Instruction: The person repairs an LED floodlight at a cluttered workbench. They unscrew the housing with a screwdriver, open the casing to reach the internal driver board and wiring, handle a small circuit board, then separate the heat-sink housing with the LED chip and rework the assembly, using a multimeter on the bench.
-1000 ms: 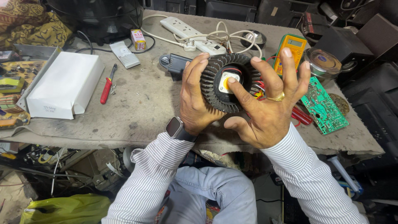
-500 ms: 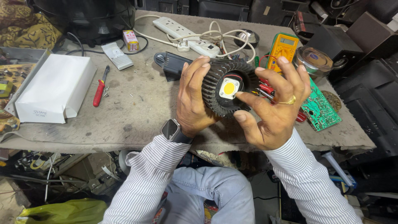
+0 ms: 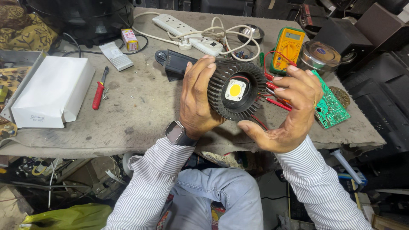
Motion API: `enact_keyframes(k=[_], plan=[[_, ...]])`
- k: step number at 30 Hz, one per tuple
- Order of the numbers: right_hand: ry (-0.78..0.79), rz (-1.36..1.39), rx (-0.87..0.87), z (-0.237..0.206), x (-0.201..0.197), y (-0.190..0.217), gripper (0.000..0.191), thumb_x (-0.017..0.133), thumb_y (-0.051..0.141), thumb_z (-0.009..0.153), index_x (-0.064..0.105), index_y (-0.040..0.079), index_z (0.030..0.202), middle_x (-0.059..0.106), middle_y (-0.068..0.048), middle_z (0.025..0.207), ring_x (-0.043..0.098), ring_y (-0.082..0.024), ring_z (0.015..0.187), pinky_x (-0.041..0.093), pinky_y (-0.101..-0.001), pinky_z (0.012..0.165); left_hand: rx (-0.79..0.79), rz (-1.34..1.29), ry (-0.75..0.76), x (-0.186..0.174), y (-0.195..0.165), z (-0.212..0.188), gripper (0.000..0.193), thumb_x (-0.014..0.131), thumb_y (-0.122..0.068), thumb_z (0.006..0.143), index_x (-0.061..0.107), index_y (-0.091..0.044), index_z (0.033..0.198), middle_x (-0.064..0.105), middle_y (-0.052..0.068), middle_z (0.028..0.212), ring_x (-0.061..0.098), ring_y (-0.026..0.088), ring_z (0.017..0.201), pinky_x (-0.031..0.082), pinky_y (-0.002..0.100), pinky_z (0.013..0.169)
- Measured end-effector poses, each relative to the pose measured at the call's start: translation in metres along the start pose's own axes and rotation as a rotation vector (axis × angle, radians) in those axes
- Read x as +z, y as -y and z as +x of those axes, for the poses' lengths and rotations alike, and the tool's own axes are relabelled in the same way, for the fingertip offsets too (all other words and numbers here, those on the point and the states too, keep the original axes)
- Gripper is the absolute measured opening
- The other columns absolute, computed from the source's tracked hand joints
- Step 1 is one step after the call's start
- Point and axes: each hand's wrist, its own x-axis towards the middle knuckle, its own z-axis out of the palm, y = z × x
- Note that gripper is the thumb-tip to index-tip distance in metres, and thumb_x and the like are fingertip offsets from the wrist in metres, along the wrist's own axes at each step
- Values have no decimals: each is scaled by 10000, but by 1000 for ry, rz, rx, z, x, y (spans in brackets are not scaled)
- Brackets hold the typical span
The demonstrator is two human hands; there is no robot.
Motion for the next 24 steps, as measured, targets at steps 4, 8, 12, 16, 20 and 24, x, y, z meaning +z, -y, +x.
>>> enact_keyframes(k=[4, 8, 12, 16, 20, 24], plan=[[12, 84, 40, -3, 3, 3, 1102, 993, 535, 708, 358, 28, 1452, 521, -179, 1396, 497, -365, 1386, 379, -471, 1194, 32, 33, 44, 0, 0, -1, 914, 901, -251, 858, 315, -58, 1533, 453, 196, 1551, 474, 381, 1458, 321, 598, 1245], [79, 217, 155, -5, 5, 11, 1344, 1032, 488, 652, 195, 22, 1595, 424, -216, 1496, 505, -339, 1385, 436, -410, 1202, 44, 27, 63, 1, -3, -1, 887, 881, -314, 887, 319, -76, 1530, 455, 175, 1548, 472, 379, 1488, 317, 606, 1240], [159, 186, 170, 1, 4, 17, 1406, 1048, 466, 607, 165, -21, 1586, 425, -254, 1524, 516, -370, 1400, 440, -448, 1206, 52, 8, 82, -1, -7, 0, 895, 867, -373, 893, 313, -75, 1530, 441, 183, 1551, 456, 387, 1490, 310, 619, 1233], [241, 103, 163, 10, 4, 23, 1349, 1067, 416, 581, 242, -14, 1558, 422, -285, 1506, 494, -438, 1408, 450, -468, 1187, 39, 0, 107, -3, -8, -1, 844, 813, -364, 906, 321, -75, 1527, 443, 183, 1551, 455, 387, 1494, 309, 629, 1265], [254, 128, 185, 14, 4, 26, 1327, 1062, 372, 547, 280, 1, 1553, 394, -301, 1529, 481, -452, 1417, 461, -473, 1177, 39, 46, 146, -1, -5, -4, 757, 765, -260, 959, 327, -90, 1552, 436, 159, 1592, 452, 355, 1497, 301, 581, 1267], [251, 148, 182, 14, 5, 22, 1283, 1060, 320, 553, 304, 0, 1539, 430, -278, 1498, 497, -437, 1397, 463, -471, 1165, 52, 99, 173, 1, -4, -6, 771, 776, -181, 961, 325, -108, 1583, 423, 128, 1578, 442, 317, 1513, 294, 548, 1298]])
